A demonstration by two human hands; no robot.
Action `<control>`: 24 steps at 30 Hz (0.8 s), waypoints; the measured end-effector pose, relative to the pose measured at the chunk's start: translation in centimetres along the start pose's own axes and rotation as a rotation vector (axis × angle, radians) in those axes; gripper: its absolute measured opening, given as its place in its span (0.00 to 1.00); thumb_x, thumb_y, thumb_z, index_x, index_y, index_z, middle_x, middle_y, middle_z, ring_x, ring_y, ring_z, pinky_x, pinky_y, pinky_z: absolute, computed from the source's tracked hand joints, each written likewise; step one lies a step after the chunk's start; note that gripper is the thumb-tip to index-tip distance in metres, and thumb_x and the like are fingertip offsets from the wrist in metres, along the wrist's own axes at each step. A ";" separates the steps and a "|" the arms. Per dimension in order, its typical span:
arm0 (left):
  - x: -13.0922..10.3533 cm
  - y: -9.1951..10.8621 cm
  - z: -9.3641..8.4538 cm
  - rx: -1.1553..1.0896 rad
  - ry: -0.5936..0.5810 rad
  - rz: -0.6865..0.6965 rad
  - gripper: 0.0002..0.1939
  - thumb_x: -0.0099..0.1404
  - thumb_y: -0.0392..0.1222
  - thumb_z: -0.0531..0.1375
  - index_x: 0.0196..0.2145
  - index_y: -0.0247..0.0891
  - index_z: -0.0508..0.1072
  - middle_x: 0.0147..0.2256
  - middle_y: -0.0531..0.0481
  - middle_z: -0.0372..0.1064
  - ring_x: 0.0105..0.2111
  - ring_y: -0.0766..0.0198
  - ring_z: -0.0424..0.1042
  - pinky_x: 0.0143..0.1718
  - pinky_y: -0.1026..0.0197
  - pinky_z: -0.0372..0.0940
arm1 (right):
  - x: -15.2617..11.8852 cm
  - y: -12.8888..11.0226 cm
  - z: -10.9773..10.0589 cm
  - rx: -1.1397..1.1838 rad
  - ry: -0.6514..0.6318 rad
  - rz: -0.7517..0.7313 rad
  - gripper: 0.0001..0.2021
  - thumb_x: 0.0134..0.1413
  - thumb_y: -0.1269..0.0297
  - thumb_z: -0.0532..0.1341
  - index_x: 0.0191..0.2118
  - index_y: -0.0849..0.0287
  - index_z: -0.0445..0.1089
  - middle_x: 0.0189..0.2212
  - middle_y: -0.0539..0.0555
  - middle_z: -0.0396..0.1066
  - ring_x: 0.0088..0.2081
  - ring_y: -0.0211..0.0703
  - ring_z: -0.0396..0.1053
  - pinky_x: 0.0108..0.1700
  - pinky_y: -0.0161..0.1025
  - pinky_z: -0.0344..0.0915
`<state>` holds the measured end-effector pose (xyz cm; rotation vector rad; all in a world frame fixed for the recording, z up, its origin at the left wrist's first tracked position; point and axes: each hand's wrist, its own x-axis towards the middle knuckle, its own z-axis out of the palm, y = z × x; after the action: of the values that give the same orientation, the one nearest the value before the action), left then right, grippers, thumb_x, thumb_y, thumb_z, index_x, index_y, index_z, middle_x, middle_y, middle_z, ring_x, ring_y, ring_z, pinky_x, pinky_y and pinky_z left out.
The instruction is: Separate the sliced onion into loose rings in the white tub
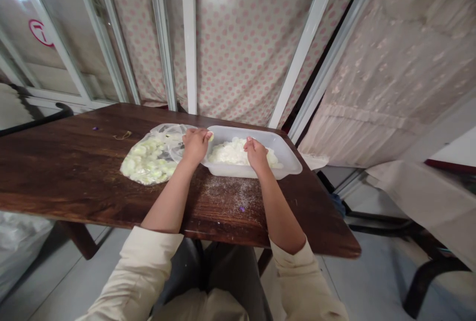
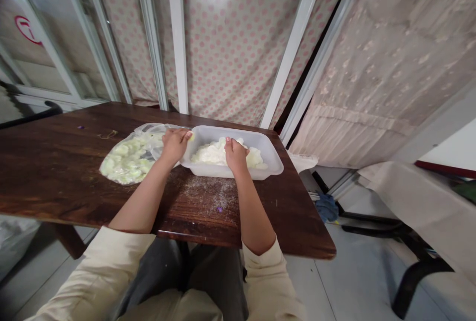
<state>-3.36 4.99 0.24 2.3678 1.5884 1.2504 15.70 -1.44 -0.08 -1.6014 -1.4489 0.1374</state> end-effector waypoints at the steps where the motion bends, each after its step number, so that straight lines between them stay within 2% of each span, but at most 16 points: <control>1: 0.0 0.4 0.1 -0.026 -0.026 0.067 0.19 0.65 0.47 0.44 0.32 0.36 0.71 0.35 0.43 0.70 0.41 0.53 0.61 0.43 0.52 0.54 | 0.0 0.0 0.0 -0.003 -0.010 -0.014 0.24 0.58 0.50 0.39 0.25 0.58 0.63 0.23 0.49 0.69 0.32 0.41 0.67 0.49 0.45 0.49; 4: -0.4 1.7 0.4 -0.117 -0.091 0.248 0.20 0.66 0.48 0.43 0.26 0.36 0.68 0.26 0.47 0.66 0.32 0.60 0.63 0.39 0.58 0.56 | -0.2 -0.3 -0.1 0.006 -0.080 -0.124 0.22 0.59 0.51 0.41 0.28 0.57 0.65 0.24 0.49 0.69 0.33 0.41 0.67 0.49 0.44 0.50; 7: -0.8 2.8 0.6 -0.236 -0.182 0.367 0.21 0.66 0.49 0.42 0.25 0.36 0.65 0.26 0.48 0.64 0.30 0.62 0.63 0.35 0.61 0.56 | -0.3 -0.6 -0.1 0.060 -0.203 -0.320 0.16 0.57 0.53 0.46 0.36 0.54 0.67 0.31 0.50 0.70 0.37 0.42 0.66 0.48 0.41 0.53; 9: -1.1 3.1 0.7 -0.303 -0.239 0.390 0.21 0.66 0.50 0.42 0.26 0.36 0.65 0.26 0.49 0.64 0.30 0.63 0.63 0.34 0.62 0.56 | -0.2 -0.6 -0.1 0.123 -0.251 -0.403 0.14 0.56 0.54 0.49 0.39 0.54 0.67 0.35 0.52 0.70 0.40 0.42 0.65 0.47 0.40 0.55; 14: -1.5 3.1 0.8 -0.386 -0.333 0.316 0.22 0.66 0.52 0.40 0.27 0.36 0.63 0.26 0.50 0.64 0.28 0.64 0.63 0.32 0.63 0.56 | 0.0 -0.3 0.0 0.277 -0.271 -0.369 0.10 0.53 0.57 0.54 0.32 0.57 0.65 0.31 0.51 0.67 0.35 0.39 0.64 0.39 0.36 0.59; 20: -1.6 3.1 0.5 -0.530 -0.416 0.309 0.17 0.65 0.53 0.42 0.32 0.37 0.59 0.29 0.51 0.63 0.31 0.65 0.64 0.35 0.63 0.58 | -0.2 -0.3 -0.2 0.229 -0.305 -0.351 0.10 0.56 0.57 0.48 0.29 0.56 0.57 0.23 0.46 0.55 0.26 0.36 0.55 0.31 0.33 0.54; 24: -1.7 3.0 0.5 -0.538 -0.460 0.320 0.15 0.66 0.51 0.42 0.30 0.38 0.55 0.27 0.53 0.60 0.28 0.67 0.62 0.33 0.63 0.57 | -0.4 -0.3 -0.2 0.199 -0.335 -0.376 0.12 0.58 0.56 0.46 0.28 0.56 0.53 0.23 0.46 0.53 0.27 0.36 0.55 0.32 0.33 0.53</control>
<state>-0.98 2.36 0.16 2.3504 0.6624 0.9112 15.50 -1.88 0.06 -1.1586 -1.9048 0.3321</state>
